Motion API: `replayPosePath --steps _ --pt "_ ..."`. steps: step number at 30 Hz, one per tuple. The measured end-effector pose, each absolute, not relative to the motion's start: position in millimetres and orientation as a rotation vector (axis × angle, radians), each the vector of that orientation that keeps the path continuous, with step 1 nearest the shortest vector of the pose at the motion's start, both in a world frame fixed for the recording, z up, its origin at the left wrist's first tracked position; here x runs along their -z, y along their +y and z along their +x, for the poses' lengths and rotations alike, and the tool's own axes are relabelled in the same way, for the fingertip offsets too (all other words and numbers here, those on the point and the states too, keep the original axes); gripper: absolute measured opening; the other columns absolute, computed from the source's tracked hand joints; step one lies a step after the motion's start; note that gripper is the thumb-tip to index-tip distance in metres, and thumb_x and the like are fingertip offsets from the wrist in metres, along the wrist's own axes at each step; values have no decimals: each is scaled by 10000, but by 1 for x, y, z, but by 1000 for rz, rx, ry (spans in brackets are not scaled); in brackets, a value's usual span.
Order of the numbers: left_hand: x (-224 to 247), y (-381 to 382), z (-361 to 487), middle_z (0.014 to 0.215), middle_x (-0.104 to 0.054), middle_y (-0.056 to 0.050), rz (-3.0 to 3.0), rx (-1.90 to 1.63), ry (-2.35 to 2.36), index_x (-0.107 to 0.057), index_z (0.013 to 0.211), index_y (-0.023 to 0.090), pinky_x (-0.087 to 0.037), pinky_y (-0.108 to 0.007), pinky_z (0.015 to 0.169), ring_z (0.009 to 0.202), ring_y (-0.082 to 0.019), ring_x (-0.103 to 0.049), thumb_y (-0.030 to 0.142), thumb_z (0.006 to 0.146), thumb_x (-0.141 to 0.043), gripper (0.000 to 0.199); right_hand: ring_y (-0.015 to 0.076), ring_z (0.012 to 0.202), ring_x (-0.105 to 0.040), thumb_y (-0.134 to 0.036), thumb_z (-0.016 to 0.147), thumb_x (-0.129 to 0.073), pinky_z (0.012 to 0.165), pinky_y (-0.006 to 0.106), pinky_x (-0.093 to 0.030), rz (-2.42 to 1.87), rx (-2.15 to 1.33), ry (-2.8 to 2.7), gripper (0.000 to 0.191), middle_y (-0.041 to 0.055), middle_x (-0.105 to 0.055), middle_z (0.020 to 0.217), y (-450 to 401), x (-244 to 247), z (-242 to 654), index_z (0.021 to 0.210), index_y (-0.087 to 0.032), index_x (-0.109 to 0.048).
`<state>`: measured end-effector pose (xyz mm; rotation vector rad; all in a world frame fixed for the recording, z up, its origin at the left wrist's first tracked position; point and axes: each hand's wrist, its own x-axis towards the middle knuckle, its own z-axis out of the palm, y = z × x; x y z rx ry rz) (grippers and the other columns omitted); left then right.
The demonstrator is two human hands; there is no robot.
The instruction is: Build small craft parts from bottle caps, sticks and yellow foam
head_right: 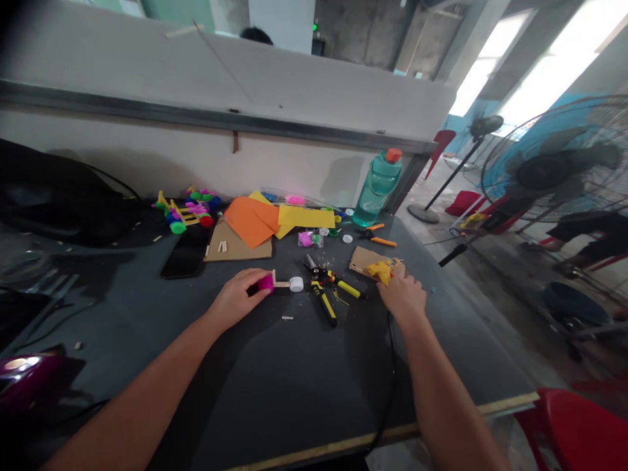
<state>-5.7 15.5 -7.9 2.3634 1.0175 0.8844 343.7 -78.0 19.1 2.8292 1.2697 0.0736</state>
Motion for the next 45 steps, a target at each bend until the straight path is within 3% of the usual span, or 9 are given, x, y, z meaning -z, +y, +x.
replayPosePath --steps 7,11,13,15,17,19,22,31,45 --pt "12 17 -6 1097 -631 -50 2396 -951 978 -611 1084 230 -450 -395 931 1044 -198 -552 253 829 -561 261 291 880 -609 -377 741 -537 717 351 -442 2972 -74 1370 469 191 -583 1039 -78 -26 348 1123 -104 -544" --pt "10 16 -7 1220 -563 -49 2365 -987 966 -482 1279 272 -430 -400 972 1131 -193 -509 252 870 -502 410 261 873 -579 -395 730 -526 724 332 -432 3210 -174 1688 365 124 -630 924 -87 -46 331 992 -151 -596" --pt "8 16 -8 1291 -512 -49 2361 -1005 923 -407 1343 286 -406 -395 1005 1185 -183 -472 233 899 -442 448 208 722 -572 -409 734 -503 626 292 -430 3357 249 1915 326 88 -636 825 -89 -59 311 927 -163 -594" --pt "6 16 -7 1329 -483 -45 2385 -992 887 -390 1357 293 -377 -396 1034 1226 -180 -438 219 916 -398 447 147 564 -522 -429 745 -465 499 245 -396 3346 1211 2090 329 61 -626 748 -87 -71 285 889 -155 -574" --pt "5 17 -7 1343 -476 -42 2418 -952 869 -406 1348 298 -365 -407 1043 1243 -187 -425 222 925 -374 431 117 505 -490 -433 756 -455 442 221 -371 2914 2154 2087 322 44 -624 716 -82 -79 259 873 -154 -566" --pt "5 17 -7 1341 -481 -44 2437 -920 865 -431 1332 296 -380 -412 1031 1239 -195 -435 239 929 -368 412 98 432 -448 -429 767 -459 397 203 -334 2634 2457 1992 300 9 -573 558 -77 -81 237 787 -150 -568" --pt "6 16 -7 1314 -508 -47 2438 -902 885 -467 1306 280 -405 -398 1015 1219 -196 -460 262 924 -390 390 79 391 -430 -436 785 -475 376 189 -306 2549 2515 1910 306 -7 -538 479 -72 -73 218 698 -154 -554" --pt "8 16 -6 1257 -562 -20 2432 -896 930 -507 1264 295 -423 -378 1009 1163 -173 -511 254 904 -450 367 59 391 -403 -540 804 -492 382 193 -340 2240 2913 1796 395 22 -618 619 -77 -27 210 757 -158 -581" --pt "9 16 -5 1216 -586 -21 2461 -882 947 -514 1262 294 -448 -364 973 1118 -176 -538 262 901 -462 366 57 379 -401 -572 786 -503 377 193 -343 2281 2962 1734 440 18 -603 567 -74 -22 202 690 -147 -564"
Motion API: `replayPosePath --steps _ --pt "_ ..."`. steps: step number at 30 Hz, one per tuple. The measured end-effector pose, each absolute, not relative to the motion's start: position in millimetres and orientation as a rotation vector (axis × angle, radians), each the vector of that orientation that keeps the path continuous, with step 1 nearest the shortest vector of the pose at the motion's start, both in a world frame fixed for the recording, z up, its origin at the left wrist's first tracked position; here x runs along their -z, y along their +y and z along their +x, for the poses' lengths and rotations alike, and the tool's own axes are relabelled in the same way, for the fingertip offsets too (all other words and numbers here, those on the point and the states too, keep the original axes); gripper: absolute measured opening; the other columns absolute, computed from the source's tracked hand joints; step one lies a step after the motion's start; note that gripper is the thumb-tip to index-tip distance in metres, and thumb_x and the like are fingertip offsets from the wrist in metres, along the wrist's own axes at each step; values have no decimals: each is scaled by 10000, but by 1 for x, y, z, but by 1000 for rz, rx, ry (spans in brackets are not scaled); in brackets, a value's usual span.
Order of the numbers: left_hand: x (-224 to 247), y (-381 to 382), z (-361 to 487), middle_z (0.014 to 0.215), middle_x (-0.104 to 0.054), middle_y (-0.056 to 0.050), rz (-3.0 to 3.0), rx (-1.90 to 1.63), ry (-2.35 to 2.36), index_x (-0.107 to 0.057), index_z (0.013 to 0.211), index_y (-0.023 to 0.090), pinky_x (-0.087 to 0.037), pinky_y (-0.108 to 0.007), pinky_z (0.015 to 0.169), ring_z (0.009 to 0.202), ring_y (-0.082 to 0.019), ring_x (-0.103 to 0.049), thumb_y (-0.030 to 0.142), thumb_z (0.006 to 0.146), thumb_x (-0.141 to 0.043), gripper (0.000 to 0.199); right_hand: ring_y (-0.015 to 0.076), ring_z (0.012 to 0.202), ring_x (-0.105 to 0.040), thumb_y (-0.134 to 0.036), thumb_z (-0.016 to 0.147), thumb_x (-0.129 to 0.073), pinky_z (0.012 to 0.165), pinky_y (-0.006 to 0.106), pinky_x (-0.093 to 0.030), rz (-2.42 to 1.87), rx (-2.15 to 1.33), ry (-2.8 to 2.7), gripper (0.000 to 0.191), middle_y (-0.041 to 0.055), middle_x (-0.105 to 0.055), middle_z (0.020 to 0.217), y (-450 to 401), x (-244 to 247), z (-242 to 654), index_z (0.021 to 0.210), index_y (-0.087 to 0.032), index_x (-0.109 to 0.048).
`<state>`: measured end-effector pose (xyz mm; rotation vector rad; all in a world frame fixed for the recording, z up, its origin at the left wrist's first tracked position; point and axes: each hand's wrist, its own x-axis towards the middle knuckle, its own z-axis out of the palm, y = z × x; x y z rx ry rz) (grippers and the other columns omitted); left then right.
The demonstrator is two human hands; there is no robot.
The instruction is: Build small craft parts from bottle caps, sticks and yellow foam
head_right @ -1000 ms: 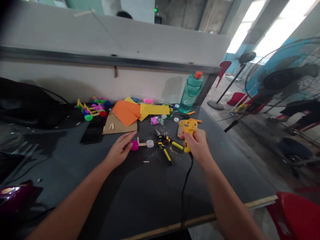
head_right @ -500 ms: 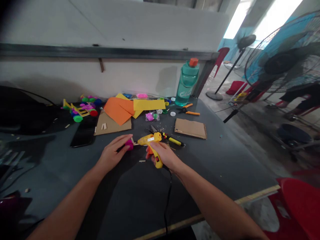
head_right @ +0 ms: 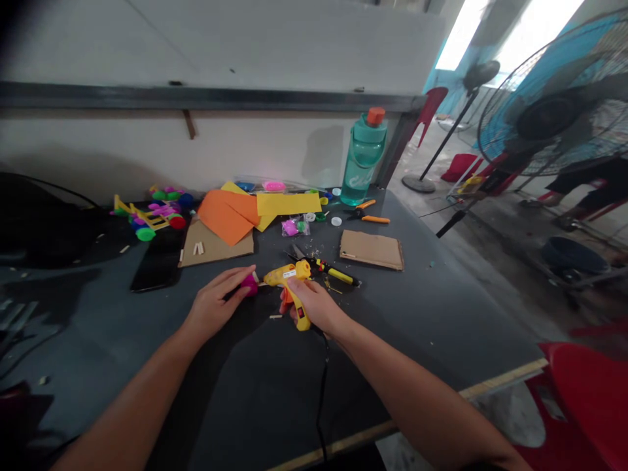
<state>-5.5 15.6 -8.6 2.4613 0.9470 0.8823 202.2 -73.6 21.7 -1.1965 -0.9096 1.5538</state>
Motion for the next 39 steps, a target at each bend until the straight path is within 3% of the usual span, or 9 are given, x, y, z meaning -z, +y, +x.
replayPosePath --steps 16,23,39 --pt "6 14 -5 1177 -605 -31 2449 -916 926 -513 1262 299 -470 -390 945 1083 -184 -560 269 904 -453 364 73 355 -397 -638 766 -484 370 210 -308 -1273 -1548 -933 499 -30 -481 416 -74 -23 203 605 -170 -547" --pt "7 14 -5 1176 -602 -20 2454 -899 931 -501 1268 313 -468 -375 944 1082 -171 -558 256 902 -461 373 69 381 -422 -645 751 -494 381 210 -328 -1296 -1531 -922 506 3 -563 517 -74 -25 203 598 -165 -544" --pt "8 14 -5 1178 -601 -24 2447 -906 935 -504 1267 310 -463 -378 950 1083 -174 -554 260 901 -464 371 68 386 -429 -622 767 -492 389 206 -341 -1277 -1544 -935 495 9 -575 533 -74 -20 205 613 -156 -559"
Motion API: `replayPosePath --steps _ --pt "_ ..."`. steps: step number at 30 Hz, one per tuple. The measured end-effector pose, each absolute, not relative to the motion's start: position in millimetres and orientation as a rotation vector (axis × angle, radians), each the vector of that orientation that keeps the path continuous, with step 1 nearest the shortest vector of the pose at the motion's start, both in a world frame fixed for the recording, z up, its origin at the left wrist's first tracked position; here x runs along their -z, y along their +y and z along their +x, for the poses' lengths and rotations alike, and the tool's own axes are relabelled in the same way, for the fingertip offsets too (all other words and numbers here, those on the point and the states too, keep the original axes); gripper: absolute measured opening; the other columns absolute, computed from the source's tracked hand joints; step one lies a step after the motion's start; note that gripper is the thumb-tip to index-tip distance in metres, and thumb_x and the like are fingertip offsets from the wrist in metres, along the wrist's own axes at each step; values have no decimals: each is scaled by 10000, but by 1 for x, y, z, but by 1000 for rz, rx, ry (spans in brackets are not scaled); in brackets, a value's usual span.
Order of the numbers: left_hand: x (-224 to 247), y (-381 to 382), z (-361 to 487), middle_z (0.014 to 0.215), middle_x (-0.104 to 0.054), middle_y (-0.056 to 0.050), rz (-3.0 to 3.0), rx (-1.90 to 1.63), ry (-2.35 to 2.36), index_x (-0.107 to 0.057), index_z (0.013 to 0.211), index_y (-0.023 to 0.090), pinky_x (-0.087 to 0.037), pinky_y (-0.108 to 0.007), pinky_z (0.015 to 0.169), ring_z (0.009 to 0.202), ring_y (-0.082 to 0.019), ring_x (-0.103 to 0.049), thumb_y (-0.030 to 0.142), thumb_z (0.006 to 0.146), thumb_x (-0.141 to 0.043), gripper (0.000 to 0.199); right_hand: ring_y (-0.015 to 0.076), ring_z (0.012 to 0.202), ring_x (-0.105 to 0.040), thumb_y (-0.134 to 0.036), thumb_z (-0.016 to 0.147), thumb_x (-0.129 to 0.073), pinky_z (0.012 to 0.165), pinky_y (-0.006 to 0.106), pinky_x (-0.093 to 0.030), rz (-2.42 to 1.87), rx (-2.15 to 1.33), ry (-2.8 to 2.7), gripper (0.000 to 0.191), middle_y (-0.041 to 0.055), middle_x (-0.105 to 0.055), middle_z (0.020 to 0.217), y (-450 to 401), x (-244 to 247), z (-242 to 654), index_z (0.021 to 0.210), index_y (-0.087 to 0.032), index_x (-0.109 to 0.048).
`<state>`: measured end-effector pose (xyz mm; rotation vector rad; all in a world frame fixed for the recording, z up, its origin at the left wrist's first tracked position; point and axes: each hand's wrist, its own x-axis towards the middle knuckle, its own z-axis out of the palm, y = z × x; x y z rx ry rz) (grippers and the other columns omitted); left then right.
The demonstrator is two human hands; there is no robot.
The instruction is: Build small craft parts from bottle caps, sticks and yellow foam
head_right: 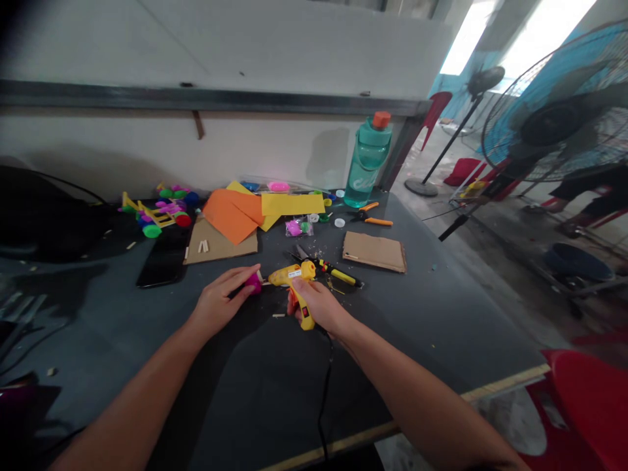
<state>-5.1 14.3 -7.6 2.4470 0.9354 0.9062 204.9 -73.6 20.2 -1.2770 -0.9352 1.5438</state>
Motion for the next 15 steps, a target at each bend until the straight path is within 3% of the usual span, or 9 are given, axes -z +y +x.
replayPosePath --steps 15 --pt "8 14 -6 1179 -601 -20 2468 -901 938 -500 1271 308 -459 -359 952 1082 -165 -552 253 902 -470 375 59 354 -392 -623 726 -532 366 202 -323 -1216 -1590 -878 486 -1 -556 489 -73 -22 203 619 -150 -565"
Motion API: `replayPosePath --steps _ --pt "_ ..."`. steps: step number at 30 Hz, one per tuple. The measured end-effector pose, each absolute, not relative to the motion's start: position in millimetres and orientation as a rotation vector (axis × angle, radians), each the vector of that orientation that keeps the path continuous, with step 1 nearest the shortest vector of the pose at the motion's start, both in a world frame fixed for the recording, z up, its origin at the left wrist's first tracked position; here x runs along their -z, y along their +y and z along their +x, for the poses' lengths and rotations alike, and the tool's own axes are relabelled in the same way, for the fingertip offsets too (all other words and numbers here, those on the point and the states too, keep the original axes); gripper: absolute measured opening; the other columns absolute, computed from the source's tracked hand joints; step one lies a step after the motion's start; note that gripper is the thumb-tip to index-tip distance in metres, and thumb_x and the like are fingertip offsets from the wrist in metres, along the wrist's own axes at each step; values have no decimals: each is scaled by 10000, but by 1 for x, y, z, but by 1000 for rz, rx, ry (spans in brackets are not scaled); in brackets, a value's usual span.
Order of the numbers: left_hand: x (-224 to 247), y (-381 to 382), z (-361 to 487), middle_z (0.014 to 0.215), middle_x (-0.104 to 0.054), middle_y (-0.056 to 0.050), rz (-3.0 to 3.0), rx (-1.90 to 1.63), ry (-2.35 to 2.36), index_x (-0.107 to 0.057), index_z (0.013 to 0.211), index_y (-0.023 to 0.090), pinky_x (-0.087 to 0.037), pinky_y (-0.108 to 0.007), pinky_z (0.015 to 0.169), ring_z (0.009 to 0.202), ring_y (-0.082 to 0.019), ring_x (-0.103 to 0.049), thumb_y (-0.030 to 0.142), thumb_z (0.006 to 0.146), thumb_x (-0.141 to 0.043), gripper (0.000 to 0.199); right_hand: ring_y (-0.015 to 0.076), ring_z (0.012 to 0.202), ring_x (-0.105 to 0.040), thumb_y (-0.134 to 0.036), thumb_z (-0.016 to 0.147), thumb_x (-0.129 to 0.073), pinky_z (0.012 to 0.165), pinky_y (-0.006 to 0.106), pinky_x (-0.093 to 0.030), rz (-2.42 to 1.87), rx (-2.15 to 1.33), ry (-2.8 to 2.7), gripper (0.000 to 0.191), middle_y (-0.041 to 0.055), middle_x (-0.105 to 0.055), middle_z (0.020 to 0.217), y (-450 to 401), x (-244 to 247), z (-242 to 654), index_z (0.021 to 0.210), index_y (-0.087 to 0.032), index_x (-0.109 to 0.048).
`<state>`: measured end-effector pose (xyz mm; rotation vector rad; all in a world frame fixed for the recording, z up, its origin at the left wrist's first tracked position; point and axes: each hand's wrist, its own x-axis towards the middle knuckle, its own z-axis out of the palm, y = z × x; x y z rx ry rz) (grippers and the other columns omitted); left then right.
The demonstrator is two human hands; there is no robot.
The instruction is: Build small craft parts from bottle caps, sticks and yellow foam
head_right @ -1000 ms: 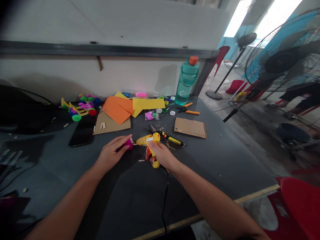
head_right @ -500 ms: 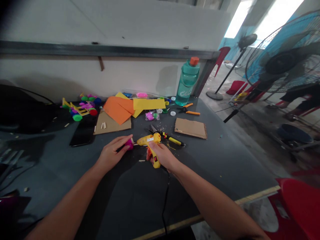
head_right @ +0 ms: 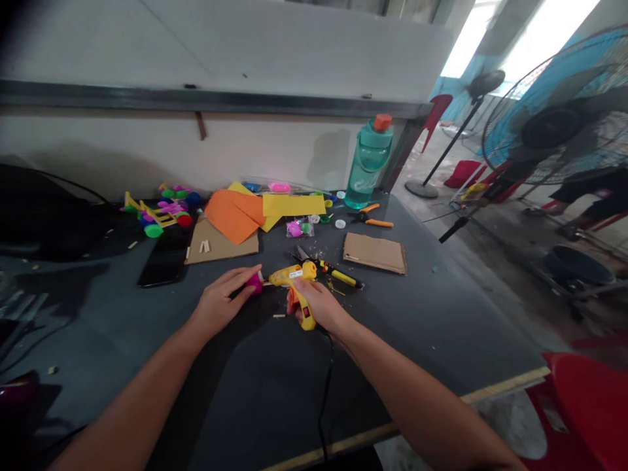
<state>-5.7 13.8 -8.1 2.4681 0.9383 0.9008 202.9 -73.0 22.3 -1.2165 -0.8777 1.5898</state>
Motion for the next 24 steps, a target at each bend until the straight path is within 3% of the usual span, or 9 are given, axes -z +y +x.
replayPosePath --steps 24 --pt "10 15 -7 1183 -600 -21 2464 -896 935 -491 1277 330 -463 -369 947 1086 -168 -552 243 898 -479 389 60 370 -395 -584 760 -516 371 200 -305 -1223 -1595 -863 445 10 -574 530 -74 -24 205 641 -156 -547"
